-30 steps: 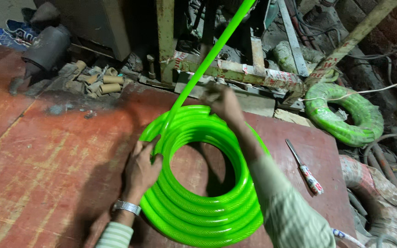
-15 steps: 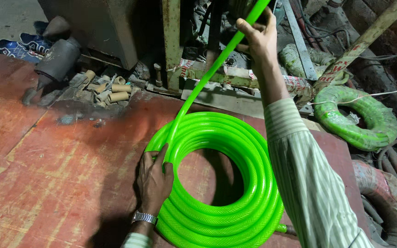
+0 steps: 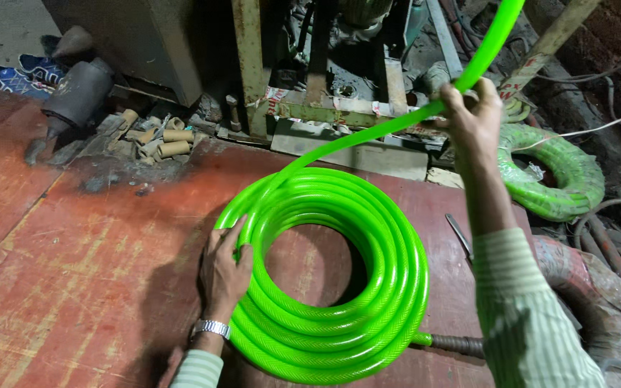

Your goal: The person coils a green hose on a wooden surface while another person assists by feeding the hose into the coil.

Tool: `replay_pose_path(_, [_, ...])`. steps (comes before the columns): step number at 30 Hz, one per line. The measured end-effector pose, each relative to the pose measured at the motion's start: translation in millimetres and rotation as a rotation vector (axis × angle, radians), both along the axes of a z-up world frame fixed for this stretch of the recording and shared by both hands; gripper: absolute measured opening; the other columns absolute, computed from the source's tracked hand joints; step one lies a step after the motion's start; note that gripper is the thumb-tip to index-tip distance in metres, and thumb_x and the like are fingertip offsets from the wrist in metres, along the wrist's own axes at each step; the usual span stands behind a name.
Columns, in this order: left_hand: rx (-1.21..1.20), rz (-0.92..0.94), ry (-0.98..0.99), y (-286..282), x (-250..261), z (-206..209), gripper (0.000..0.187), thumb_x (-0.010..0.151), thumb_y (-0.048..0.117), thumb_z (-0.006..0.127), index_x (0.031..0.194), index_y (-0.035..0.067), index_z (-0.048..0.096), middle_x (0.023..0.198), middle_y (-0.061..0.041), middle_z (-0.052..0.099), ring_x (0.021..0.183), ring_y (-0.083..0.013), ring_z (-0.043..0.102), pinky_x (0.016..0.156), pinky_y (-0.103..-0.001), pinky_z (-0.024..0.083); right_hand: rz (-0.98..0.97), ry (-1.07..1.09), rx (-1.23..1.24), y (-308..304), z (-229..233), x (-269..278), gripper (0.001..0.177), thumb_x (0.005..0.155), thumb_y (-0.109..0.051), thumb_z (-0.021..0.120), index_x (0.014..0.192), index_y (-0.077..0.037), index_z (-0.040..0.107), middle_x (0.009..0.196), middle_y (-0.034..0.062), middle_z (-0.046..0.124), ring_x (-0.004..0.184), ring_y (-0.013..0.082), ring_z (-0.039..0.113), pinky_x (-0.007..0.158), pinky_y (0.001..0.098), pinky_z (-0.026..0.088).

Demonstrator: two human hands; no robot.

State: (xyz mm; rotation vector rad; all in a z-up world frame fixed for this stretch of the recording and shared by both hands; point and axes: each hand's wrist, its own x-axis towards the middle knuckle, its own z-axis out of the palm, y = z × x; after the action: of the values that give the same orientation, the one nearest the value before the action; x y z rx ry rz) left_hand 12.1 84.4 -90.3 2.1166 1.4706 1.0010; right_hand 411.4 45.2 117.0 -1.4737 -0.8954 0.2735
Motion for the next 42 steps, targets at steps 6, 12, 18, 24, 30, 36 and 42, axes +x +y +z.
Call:
replay_pose_path(6, [-0.161,-0.036,-0.115,2.5,-1.5,1.8,0.056,0.083,0.026,0.057,0.137,0.036,0.068,0.116,-0.007,0.063,0.095,-0.0284,0.070,0.084,-0.040,0.055,0.024,-0.081,0.080,-44.3,-24.0,36.7,0.034,0.108,-0.022,0.071,0.131,-0.008,0.051,0.109,0.0148,0.063,0.090,0.0157,0.067,0.068,0.0215,0.065])
replay_pose_path(12, [-0.181,-0.030,-0.148,10.6,-2.1,-8.7,0.050,0.081,0.024,0.061,0.127,0.040,0.075,0.112,-0.003,0.061,0.091,-0.0215,0.066,0.089,-0.037,0.055,0.004,-0.178,0.053,-71.1,-26.2,21.0,0.032,0.108,-0.013,0.069,0.134,-0.001,0.054,0.113,0.0251,0.064,0.099,0.0300,0.063,0.074,0.0349,0.063])
replay_pose_path(18, [-0.291,-0.027,-0.147,20.9,-4.5,-11.1,0.051,0.080,0.025,0.061,0.126,0.041,0.075,0.114,-0.005,0.062,0.093,-0.0214,0.066,0.090,-0.036,0.054,-0.048,-0.253,-0.111,-75.3,-31.7,1.1,0.028,0.105,-0.012,0.067,0.128,-0.001,0.056,0.115,0.0318,0.064,0.110,0.0491,0.063,0.091,0.0586,0.055])
replay_pose_path(24, [-0.393,-0.055,-0.146,39.4,-7.3,-17.9,0.049,0.078,0.023,0.065,0.123,0.037,0.077,0.114,-0.014,0.061,0.092,-0.0242,0.067,0.091,-0.035,0.054,-0.053,-0.310,-0.206,-74.9,-54.9,9.1,0.027,0.103,-0.022,0.071,0.123,-0.010,0.059,0.108,0.0263,0.070,0.105,0.0456,0.068,0.088,0.0555,0.055])
replay_pose_path(30, [-0.431,-0.145,-0.013,41.7,-16.6,-2.8,0.051,0.079,0.024,0.071,0.127,0.040,0.075,0.117,-0.012,0.063,0.095,-0.0235,0.070,0.092,-0.036,0.055,-0.085,-0.288,-0.196,-86.0,-81.1,16.1,0.032,0.099,-0.026,0.073,0.123,-0.010,0.058,0.101,0.0268,0.071,0.089,0.0426,0.072,0.074,0.0494,0.061])
replay_pose_path(36, [-0.422,-0.179,0.133,39.9,-15.6,20.1,0.047,0.085,0.027,0.069,0.130,0.038,0.073,0.113,-0.013,0.066,0.101,-0.0274,0.072,0.092,-0.041,0.056,-0.090,-0.324,-0.184,-69.8,-112.1,15.6,0.033,0.096,-0.022,0.077,0.120,-0.008,0.059,0.100,0.0283,0.071,0.090,0.0467,0.071,0.074,0.0566,0.061])
replay_pose_path(42, [-0.413,-0.149,0.165,41.0,-14.7,17.8,0.047,0.083,0.032,0.072,0.129,0.042,0.073,0.111,-0.008,0.067,0.100,-0.0233,0.072,0.091,-0.040,0.056,-0.068,-0.301,-0.195,-87.8,-113.7,4.9,0.032,0.095,-0.024,0.076,0.118,-0.009,0.060,0.100,0.0257,0.072,0.093,0.0454,0.071,0.072,0.0521,0.063])
